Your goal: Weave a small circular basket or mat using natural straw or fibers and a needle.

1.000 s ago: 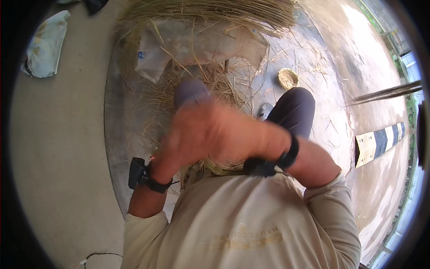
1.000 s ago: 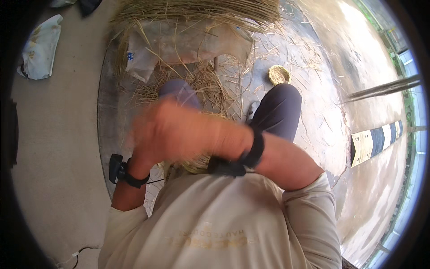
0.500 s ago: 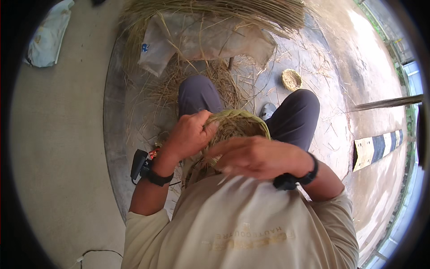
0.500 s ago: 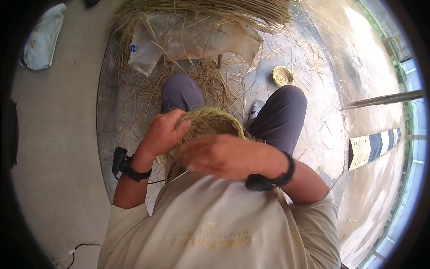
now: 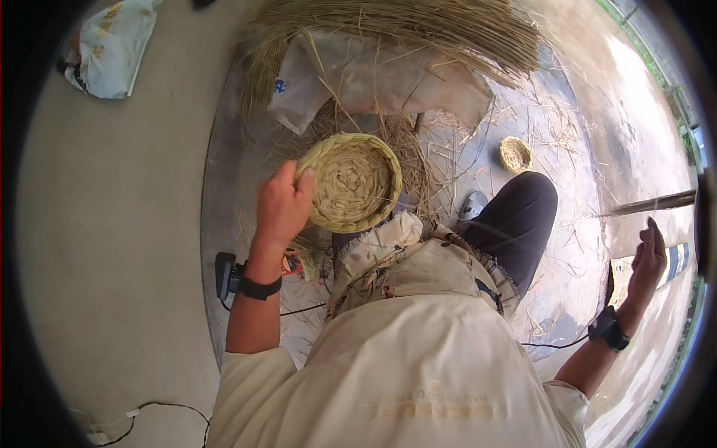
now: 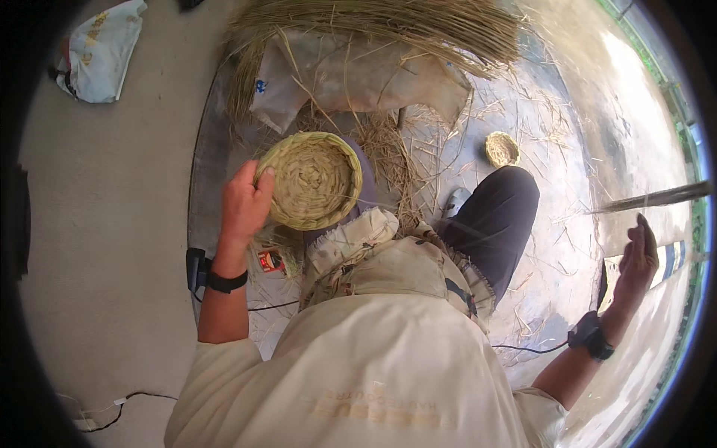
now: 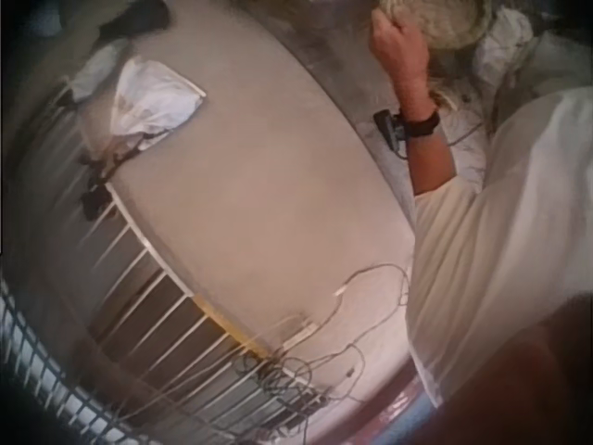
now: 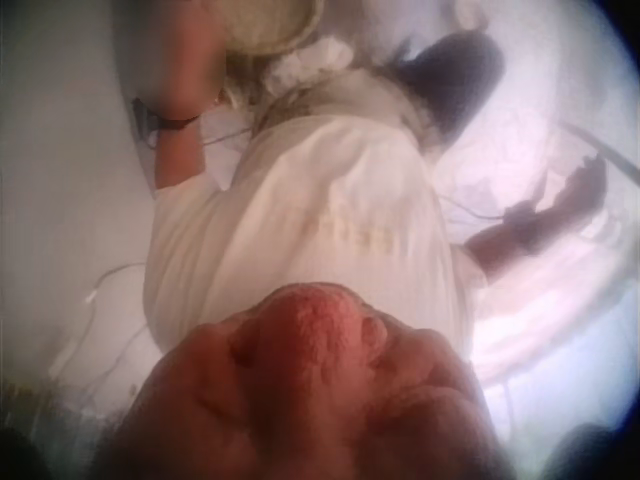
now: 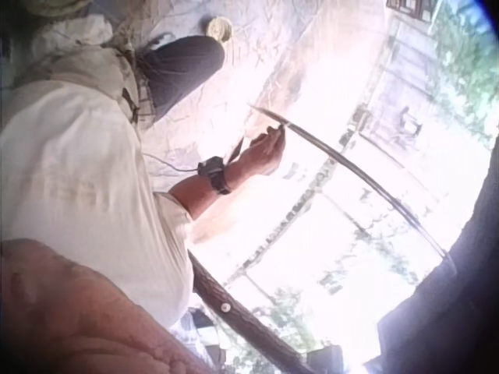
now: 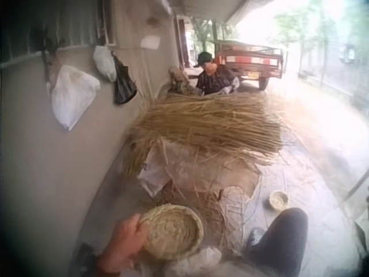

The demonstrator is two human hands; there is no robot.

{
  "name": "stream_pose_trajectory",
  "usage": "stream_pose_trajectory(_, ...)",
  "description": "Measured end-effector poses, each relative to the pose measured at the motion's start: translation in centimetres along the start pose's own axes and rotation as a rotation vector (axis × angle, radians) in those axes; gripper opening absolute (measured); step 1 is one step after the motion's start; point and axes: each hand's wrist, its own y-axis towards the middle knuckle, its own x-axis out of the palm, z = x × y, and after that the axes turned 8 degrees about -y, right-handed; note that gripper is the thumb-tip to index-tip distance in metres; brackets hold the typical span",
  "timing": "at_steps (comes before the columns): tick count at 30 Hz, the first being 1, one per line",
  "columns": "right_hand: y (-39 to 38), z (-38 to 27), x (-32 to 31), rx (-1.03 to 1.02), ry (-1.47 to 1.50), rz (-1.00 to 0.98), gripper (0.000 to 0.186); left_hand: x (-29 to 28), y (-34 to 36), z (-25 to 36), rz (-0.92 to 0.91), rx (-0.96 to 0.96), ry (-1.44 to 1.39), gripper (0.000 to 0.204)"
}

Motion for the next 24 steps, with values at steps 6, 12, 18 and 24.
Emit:
stream_pose_trajectory(6,-12.3,-12.2,13.6,-0.506,0.087,-0.741,0.022,2.7,-1.7,4.7,-0.114,0.011,-0.084,0.024)
stream_pose_trajectory(12,-18.8,-18.9,22.1,-0.845,0.049,-0.875,0.016,3.6,-3.4,7.1,-0.139,0.132,-0.157,0.022)
stream_pose_trajectory(18,-19.0,-18.8,22.7,-0.835,0.036,-0.868,0.013,4.2,-3.6,7.0,-0.155,0.185,-0.181,0.021)
stream_pose_trajectory(24,-19.0,-18.5,22.7,-0.818,0.045,-0.847,0.013,4.4,-3.4,7.5,-0.162,0.19,-0.194,0.021)
